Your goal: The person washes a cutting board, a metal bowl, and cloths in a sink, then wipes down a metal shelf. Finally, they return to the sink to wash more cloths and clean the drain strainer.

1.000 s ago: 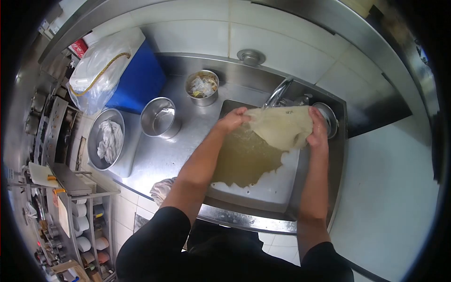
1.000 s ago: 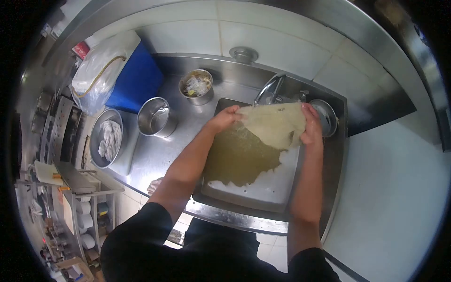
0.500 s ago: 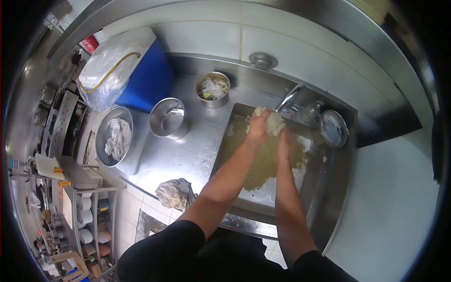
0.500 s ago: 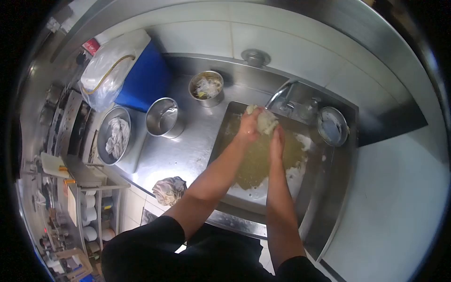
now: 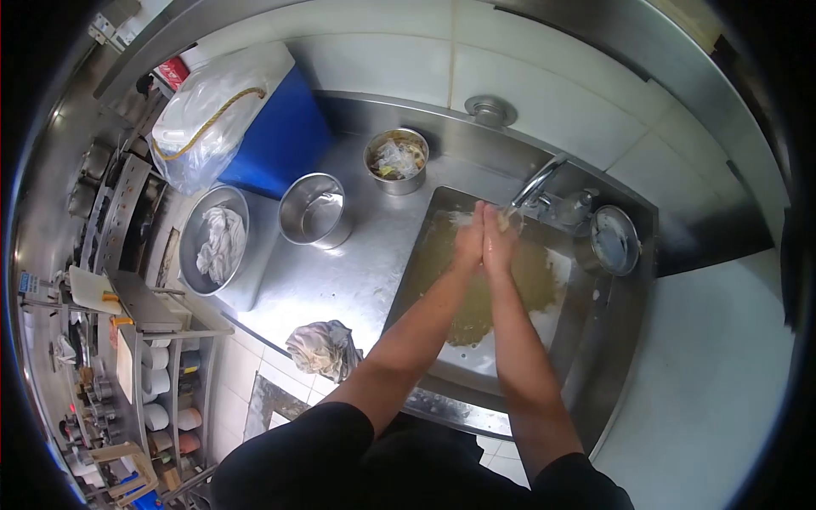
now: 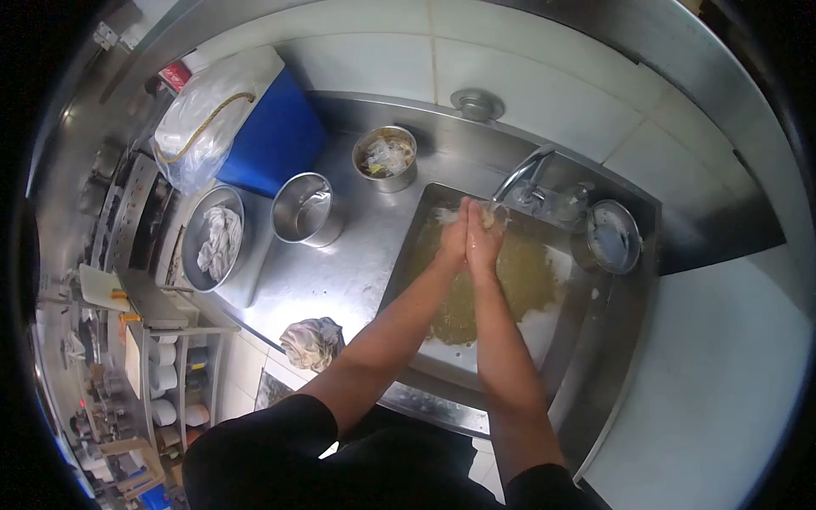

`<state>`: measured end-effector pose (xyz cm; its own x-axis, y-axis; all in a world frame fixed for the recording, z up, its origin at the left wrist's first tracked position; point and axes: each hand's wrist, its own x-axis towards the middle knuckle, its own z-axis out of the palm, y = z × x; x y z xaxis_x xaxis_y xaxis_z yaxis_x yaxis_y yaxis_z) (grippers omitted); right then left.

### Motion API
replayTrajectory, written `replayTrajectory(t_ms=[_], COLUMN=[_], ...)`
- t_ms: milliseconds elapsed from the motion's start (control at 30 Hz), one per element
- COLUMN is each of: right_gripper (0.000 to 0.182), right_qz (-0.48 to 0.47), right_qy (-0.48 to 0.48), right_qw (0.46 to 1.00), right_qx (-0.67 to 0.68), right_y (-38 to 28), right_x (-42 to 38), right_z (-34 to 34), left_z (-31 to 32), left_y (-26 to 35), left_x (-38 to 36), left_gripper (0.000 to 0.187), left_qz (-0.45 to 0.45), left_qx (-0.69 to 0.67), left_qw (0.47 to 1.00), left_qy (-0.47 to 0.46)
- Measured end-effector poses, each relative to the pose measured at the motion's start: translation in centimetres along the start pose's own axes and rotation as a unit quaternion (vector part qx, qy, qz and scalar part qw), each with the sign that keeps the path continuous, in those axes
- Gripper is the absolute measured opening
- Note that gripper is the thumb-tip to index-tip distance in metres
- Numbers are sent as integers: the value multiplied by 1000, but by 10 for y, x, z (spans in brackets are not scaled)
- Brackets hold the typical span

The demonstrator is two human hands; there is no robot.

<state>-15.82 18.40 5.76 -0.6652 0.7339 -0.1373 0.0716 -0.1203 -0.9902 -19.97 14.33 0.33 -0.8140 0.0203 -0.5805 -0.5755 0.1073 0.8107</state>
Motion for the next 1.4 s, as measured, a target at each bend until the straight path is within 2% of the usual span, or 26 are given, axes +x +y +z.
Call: replayTrajectory(t_ms=[67, 133, 267, 367, 433, 467, 500, 533, 567, 600, 633, 667, 700, 733, 867, 933, 1033, 1100, 1133, 1200, 1233, 1267, 1300, 1333, 1367, 1400], right_gripper=[32, 35, 39, 31, 34, 35, 35, 36, 37, 38, 39, 41, 42, 44, 59, 66, 72, 65, 61, 59, 58, 57, 55, 54, 53, 52], right_qz=[-13, 2, -20, 65, 97, 110, 121, 131, 60, 197, 40, 174, 173, 198, 216, 235, 298, 310, 314, 274, 252, 252, 251, 252, 247, 247], right_qy=[-8, -19, -13, -42, -30, -29, -46, -80, -121, -100, -156, -199, -95, -77, -64, -103, -126, -201, -237, -267, -281, -289, -295, -298, -305, -308], right_qw=[999, 998, 979, 996, 989, 992, 991, 985, 990, 975, 969, 928, 978, 971, 970, 960, 940, 923, 913, 923, 921, 916, 911, 906, 902, 896], right_qx=[40, -65, -201, -33, 112, 49, -13, -77, 42, 22, 186, 264, 68, 107, 96, 112, 109, 106, 107, -31, -99, -121, -142, -164, -182, -205], right_y=[4, 8, 51, 114, 98, 85, 69, 64, 94, 41, 72, 90, 17, 25, 88, 77, 14, 5, 3, 13, 19, 25, 29, 34, 39, 39], right_x=[2, 5, 18, 52, 42, 39, 35, 30, 25, 7, 8, 19, -16, -23, -27, -50, -102, -118, -123, -125, -125, -126, -125, -128, -133, -138], right_z=[5, -4, -15, -31, -25, -30, -35, -32, -35, -28, -32, -47, -32, -25, -58, -58, -41, -39, -39, -50, -55, -61, -67, -71, -70, -67], left_z=[-3, -7, 1, -7, 5, 1, -6, -11, -3, 8, 20, 17, 14, -5, -50, -78, -94, -164, -217, -314, -368, -417, -459, -493, -541, -558], left_y=[3, -1, -62, -19, -20, -16, 11, 35, -26, -35, -72, -53, -32, -24, -10, -5, -54, -14, 16, -1, 65, 108, 123, 143, 139, 156], left_x=[-3, -8, 41, -12, -26, -26, -42, -59, 8, 11, 54, 27, 0, -18, -80, -103, -87, -105, -117, -73, -109, -137, -134, -138, -98, -89], left_gripper=[90, 85, 60, 46, 53, 59, 56, 54, 39, 29, 36, 41, 47, 49, 53, 59, 57, 54, 51, 54, 54, 56, 55, 52, 51, 52], left_qz=[-20, 21, 217, 102, 135, 154, 137, 104, 406, 361, 271, 227, 185, 131, 81, 107, 77, -11, 66, 403, 137, 131, 213, 282, 215, 126], left_qx=[-10, 12, 138, 91, 22, -18, 147, 301, 523, 525, 466, 371, 268, 220, 189, 197, 175, 197, 173, 370, 146, 121, 81, 210, 149, -78], left_qw=[1000, 1000, 966, 989, 986, 984, 976, 946, 748, 771, 840, 898, 944, 965, 971, 959, 976, 975, 964, 836, 979, 984, 973, 925, 950, 982], left_qy=[-13, -17, -9, -58, -92, -92, -85, -59, -55, 7, -61, -63, -57, -53, -123, -174, -100, -104, -189, -50, -44, -8, 46, 142, 170, 118])
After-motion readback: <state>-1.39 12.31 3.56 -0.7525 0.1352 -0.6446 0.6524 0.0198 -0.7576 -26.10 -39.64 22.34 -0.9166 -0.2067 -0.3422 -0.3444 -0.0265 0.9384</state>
